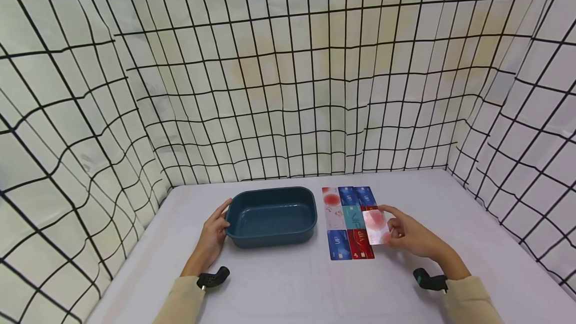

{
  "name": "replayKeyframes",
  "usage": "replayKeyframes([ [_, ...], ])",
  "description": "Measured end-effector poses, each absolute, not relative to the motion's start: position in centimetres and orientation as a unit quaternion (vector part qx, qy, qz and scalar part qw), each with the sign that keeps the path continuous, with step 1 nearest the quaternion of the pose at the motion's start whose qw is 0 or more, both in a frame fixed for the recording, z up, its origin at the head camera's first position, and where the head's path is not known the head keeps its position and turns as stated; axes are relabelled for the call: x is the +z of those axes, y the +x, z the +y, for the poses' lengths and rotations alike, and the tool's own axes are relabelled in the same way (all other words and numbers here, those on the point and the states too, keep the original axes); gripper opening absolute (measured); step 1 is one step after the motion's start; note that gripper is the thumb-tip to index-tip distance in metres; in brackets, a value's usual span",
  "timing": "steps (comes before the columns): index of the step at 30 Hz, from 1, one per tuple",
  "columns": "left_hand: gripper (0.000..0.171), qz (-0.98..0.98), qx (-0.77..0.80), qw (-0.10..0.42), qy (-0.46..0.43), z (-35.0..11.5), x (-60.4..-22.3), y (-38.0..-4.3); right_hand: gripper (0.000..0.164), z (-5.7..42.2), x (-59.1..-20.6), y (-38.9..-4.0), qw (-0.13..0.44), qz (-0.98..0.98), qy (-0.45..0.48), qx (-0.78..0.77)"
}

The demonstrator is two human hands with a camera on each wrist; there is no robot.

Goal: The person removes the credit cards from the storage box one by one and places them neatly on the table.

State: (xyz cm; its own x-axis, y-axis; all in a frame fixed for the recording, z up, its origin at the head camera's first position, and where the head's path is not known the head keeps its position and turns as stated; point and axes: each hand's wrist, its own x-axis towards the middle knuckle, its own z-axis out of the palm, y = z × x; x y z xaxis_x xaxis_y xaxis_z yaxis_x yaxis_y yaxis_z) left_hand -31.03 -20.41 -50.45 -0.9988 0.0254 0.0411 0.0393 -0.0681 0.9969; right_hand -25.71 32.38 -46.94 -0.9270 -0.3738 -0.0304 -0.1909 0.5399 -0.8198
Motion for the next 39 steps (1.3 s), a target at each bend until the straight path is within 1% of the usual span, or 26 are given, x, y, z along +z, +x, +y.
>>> replayKeyframes([
  [8, 0.07, -0.685, -0.728, 0.005, -0.021, -20.3, -50.5, -30.9, 0.087, 33.2, -47.6, -25.8, 0.123, 0.871, -0.176, -0.441],
  [18, 0.069, -0.685, -0.728, 0.005, -0.025, -20.4, -50.5, -31.0, 0.09, 33.5, -47.6, -25.4, 0.155, 0.881, -0.162, -0.417],
  [29, 0.07, -0.68, -0.732, 0.006, -0.027, -20.4, -50.5, -31.0, 0.082, 33.8, -47.5, -25.1, 0.196, 0.876, -0.171, -0.406],
  [39, 0.069, -0.677, -0.735, 0.007, -0.031, -20.4, -50.6, -31.0, 0.082, 33.7, -47.7, -25.1, 0.201, 0.883, -0.163, -0.391],
])
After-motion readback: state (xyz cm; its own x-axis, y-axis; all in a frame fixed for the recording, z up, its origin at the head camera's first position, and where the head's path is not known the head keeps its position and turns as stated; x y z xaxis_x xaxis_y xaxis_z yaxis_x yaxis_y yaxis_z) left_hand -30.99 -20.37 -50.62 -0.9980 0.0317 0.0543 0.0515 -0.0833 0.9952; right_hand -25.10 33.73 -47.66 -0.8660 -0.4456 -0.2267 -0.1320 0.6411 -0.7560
